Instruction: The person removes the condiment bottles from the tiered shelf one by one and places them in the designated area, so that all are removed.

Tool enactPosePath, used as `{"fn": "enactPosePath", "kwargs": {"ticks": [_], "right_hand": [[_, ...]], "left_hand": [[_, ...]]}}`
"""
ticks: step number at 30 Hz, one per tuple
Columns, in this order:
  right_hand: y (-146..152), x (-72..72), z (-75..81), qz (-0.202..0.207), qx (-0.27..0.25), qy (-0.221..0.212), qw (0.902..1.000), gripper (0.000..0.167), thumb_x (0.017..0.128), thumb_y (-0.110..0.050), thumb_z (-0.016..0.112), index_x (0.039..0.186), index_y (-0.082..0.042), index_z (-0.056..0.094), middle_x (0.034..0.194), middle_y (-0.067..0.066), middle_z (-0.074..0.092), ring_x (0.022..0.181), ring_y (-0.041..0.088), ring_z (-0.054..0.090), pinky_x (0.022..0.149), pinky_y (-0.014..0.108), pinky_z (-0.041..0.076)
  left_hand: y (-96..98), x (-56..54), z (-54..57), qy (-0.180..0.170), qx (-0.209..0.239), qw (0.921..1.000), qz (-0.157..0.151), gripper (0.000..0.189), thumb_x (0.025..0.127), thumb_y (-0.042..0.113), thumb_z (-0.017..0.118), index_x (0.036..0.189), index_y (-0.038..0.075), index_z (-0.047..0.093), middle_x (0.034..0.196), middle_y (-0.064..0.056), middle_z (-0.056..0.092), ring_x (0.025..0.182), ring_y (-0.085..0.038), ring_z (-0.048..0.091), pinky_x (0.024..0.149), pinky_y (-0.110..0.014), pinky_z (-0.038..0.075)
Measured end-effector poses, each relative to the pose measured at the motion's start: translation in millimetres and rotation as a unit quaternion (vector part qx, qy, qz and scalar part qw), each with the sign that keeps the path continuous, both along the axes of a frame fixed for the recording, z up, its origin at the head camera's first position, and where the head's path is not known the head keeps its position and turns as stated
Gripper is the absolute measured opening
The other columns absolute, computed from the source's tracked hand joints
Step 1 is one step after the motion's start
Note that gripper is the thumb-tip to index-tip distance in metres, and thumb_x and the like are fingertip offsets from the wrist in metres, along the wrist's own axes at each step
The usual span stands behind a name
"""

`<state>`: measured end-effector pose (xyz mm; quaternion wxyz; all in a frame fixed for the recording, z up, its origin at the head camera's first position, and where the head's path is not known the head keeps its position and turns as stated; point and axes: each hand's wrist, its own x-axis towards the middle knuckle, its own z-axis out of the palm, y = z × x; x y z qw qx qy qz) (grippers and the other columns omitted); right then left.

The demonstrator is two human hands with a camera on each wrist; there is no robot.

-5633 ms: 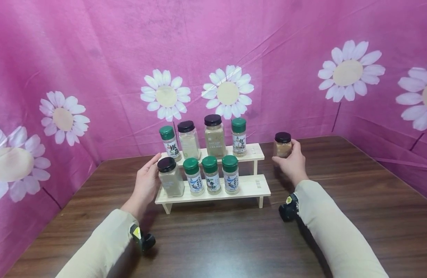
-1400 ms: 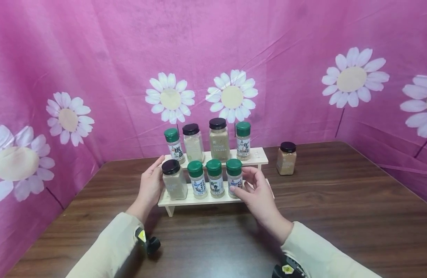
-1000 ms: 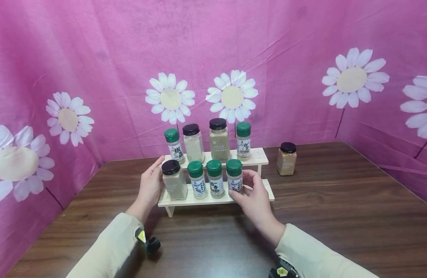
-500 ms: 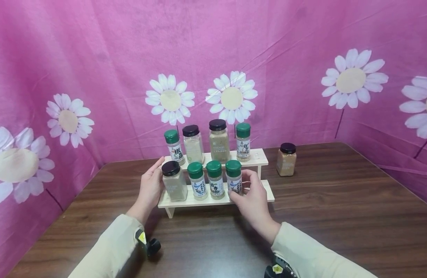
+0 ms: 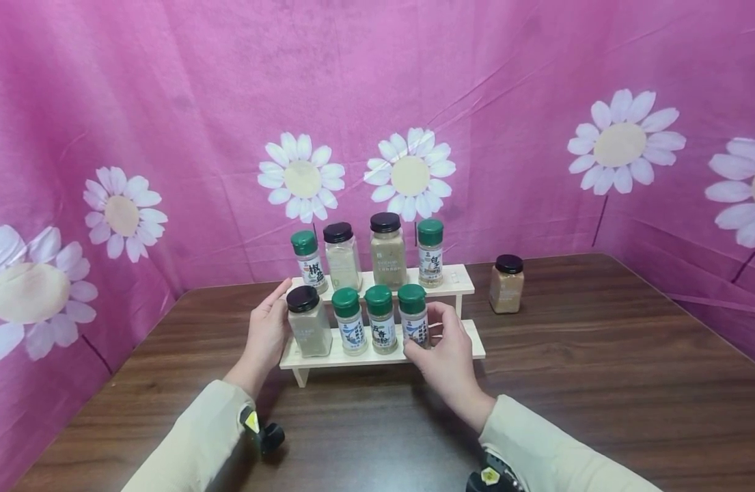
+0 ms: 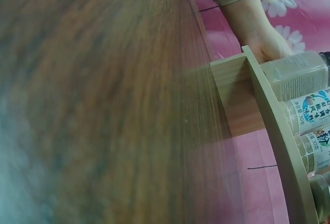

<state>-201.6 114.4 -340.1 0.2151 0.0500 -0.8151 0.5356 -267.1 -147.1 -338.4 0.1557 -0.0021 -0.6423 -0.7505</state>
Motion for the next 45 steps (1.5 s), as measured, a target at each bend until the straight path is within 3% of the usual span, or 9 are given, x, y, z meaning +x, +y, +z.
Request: {"fn": "enactPosePath", "kwargs": {"ticks": [9, 23, 32, 45], "right_hand": [[1, 3.1, 0.4, -0.027, 0.006, 0.039, 0.9989, 0.053, 0.066, 0.003, 0.074, 0.113, -0.001, 0.049, 0.100, 0.013, 0.058, 0.082, 0.016, 0.051, 0.069, 0.018, 0.047], [15, 3.7, 8.3, -0.070, -0.012, 0.049, 0.9963, 0.056, 0.068, 0.000, 0.074, 0.118, -0.002, 0.048, 0.101, 0.010, 0.056, 0.081, 0.004, 0.048, 0.068, 0.015, 0.043], [30, -0.8, 7.9, -0.101, -0.040, 0.070, 0.9916, 0.055, 0.067, 0.001, 0.072, 0.117, 0.000, 0.050, 0.096, 0.010, 0.058, 0.077, -0.003, 0.048, 0.066, 0.010, 0.041], [58, -11.1, 14.0, -0.158, -0.061, 0.074, 0.9827, 0.055, 0.067, -0.001, 0.071, 0.118, -0.001, 0.049, 0.087, -0.009, 0.052, 0.076, -0.002, 0.049, 0.063, 0.005, 0.041]], "left_hand": [[0.7, 1.5, 1.0, 0.004, -0.014, 0.9999, 0.007, 0.046, 0.090, 0.002, 0.040, 0.135, 0.001, 0.045, 0.137, -0.017, 0.045, 0.079, 0.002, 0.051, 0.069, -0.011, 0.047], [-0.1, 0.8, 0.9, 0.001, -0.020, 0.9998, 0.009, 0.045, 0.090, 0.002, 0.040, 0.135, 0.004, 0.046, 0.130, -0.018, 0.050, 0.070, 0.002, 0.048, 0.065, -0.011, 0.045], [-0.2, 1.8, 1.2, 0.003, -0.019, 0.9998, 0.007, 0.045, 0.091, 0.002, 0.039, 0.135, 0.001, 0.045, 0.136, -0.017, 0.046, 0.073, 0.003, 0.049, 0.066, -0.010, 0.045], [-0.6, 2.1, 0.8, 0.006, -0.017, 0.9998, 0.000, 0.044, 0.092, 0.002, 0.038, 0.135, 0.002, 0.045, 0.139, -0.016, 0.044, 0.081, 0.003, 0.051, 0.071, -0.011, 0.046]]}}
